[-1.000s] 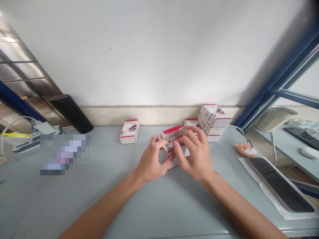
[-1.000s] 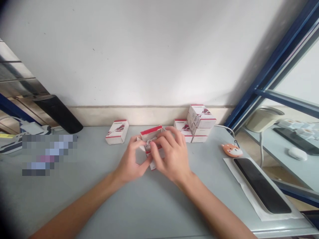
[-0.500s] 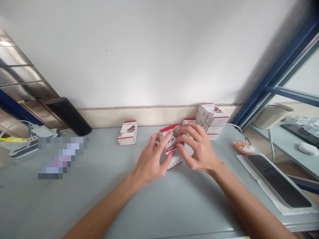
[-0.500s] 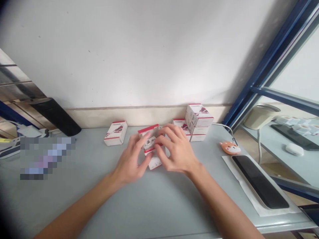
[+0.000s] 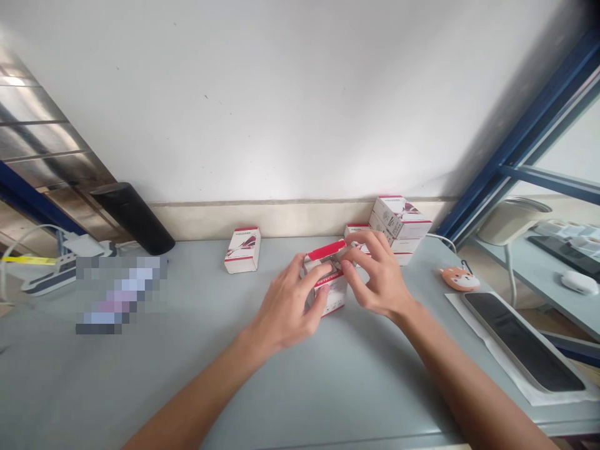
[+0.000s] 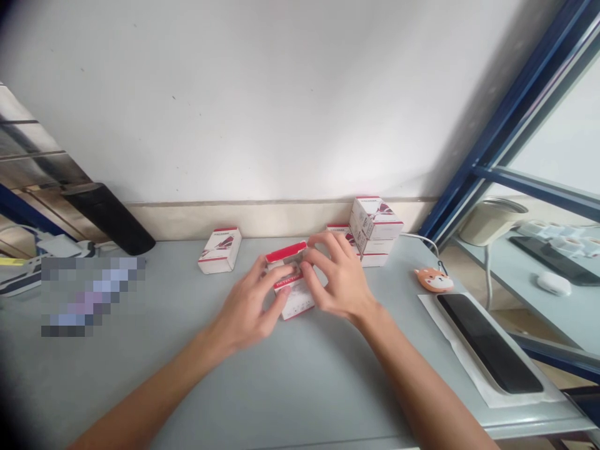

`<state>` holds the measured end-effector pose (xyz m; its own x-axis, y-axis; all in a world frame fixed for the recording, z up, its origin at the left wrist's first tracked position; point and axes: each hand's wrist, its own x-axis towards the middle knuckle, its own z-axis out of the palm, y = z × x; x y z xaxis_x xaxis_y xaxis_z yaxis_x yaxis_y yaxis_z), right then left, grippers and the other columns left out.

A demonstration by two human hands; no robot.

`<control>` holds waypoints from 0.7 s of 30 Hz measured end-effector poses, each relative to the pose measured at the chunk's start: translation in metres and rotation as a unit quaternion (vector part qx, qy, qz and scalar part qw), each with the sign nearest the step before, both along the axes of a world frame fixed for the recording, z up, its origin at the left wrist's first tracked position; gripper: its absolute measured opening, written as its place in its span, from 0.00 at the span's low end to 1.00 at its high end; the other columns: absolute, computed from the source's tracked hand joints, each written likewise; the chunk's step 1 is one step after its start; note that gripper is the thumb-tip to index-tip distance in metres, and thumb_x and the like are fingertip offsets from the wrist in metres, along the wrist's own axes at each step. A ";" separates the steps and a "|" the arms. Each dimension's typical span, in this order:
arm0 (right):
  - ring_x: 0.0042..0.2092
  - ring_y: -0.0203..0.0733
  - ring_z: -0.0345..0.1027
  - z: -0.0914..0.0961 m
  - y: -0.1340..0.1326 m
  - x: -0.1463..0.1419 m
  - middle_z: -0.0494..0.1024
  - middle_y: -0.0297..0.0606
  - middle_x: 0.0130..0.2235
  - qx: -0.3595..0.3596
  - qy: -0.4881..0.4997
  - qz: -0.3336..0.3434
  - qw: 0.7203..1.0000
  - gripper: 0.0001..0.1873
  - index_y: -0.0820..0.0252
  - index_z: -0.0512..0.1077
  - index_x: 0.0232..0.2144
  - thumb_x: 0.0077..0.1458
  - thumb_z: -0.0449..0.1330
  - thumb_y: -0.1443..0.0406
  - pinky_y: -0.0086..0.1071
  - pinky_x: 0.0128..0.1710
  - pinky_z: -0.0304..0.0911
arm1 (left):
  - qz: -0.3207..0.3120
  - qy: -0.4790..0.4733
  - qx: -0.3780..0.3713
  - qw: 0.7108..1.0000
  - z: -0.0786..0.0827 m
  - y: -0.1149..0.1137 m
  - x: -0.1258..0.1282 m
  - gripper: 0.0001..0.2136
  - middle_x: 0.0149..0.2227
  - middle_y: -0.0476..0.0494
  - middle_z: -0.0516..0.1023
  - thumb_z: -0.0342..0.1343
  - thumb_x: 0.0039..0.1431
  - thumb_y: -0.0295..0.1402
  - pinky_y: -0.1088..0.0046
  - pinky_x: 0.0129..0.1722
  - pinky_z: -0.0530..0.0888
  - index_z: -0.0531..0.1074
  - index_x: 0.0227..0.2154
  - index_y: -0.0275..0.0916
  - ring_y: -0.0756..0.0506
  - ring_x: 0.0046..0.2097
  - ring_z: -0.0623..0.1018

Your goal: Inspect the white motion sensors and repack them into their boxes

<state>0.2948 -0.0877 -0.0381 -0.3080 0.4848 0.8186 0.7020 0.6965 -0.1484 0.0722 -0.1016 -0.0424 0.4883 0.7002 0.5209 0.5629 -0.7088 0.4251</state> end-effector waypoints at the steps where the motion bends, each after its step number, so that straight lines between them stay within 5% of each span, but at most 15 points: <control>1: 0.49 0.52 0.68 0.000 0.000 -0.001 0.74 0.45 0.51 -0.008 0.012 0.009 1.000 0.05 0.55 0.72 0.39 0.67 0.57 0.69 0.49 0.48 0.67 | -0.005 -0.006 -0.011 1.000 -0.001 0.001 -0.001 0.15 0.51 0.39 0.73 0.49 0.74 0.35 0.62 0.43 0.79 0.70 0.59 0.48 0.43 0.43 0.78; 5: 0.56 0.52 0.68 -0.003 0.000 -0.006 0.70 0.46 0.54 -0.066 0.148 0.030 0.986 0.07 0.53 0.69 0.47 0.67 0.59 0.67 0.49 0.54 0.69 | -0.033 -0.044 -0.059 0.997 -0.012 0.006 -0.003 0.20 0.58 0.38 0.71 0.48 0.76 0.36 0.60 0.48 0.79 0.64 0.67 0.51 0.42 0.49 0.79; 8: 0.56 0.49 0.71 -0.007 0.001 -0.011 0.73 0.43 0.53 -0.177 0.265 0.072 0.945 0.06 0.51 0.66 0.47 0.69 0.59 0.62 0.47 0.55 0.71 | -0.044 -0.132 -0.084 0.987 -0.023 0.013 -0.003 0.26 0.62 0.38 0.72 0.52 0.75 0.36 0.60 0.52 0.79 0.54 0.72 0.53 0.42 0.52 0.79; 12: 0.57 0.47 0.72 -0.009 0.000 -0.018 0.76 0.41 0.55 -0.254 0.271 0.118 0.921 0.06 0.51 0.68 0.44 0.71 0.59 0.57 0.46 0.58 0.70 | -0.024 -0.192 -0.118 0.974 -0.028 0.021 -0.004 0.31 0.61 0.39 0.76 0.56 0.73 0.38 0.60 0.53 0.78 0.51 0.73 0.51 0.41 0.53 0.79; 16: 0.66 0.51 0.66 -0.007 -0.004 -0.023 0.72 0.43 0.64 -0.265 0.234 0.141 0.925 0.06 0.51 0.69 0.42 0.71 0.60 0.58 0.47 0.61 0.67 | -0.023 -0.171 -0.118 0.978 -0.025 0.023 -0.007 0.25 0.58 0.40 0.76 0.54 0.74 0.38 0.60 0.53 0.78 0.59 0.70 0.50 0.41 0.53 0.79; 21: 0.51 0.45 0.73 -0.007 -0.003 -0.023 0.77 0.40 0.50 -0.255 0.308 0.149 0.904 0.08 0.51 0.67 0.41 0.72 0.59 0.57 0.42 0.53 0.69 | -0.062 -0.124 -0.076 0.987 -0.016 0.016 -0.005 0.17 0.58 0.39 0.74 0.53 0.75 0.36 0.59 0.55 0.79 0.68 0.63 0.48 0.40 0.57 0.78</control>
<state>0.2719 -0.0908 -0.0450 -0.0486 0.8177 0.5735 0.1689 0.5727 -0.8022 0.0671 -0.0855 -0.0589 0.4457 0.7224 0.5286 0.3411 -0.6830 0.6459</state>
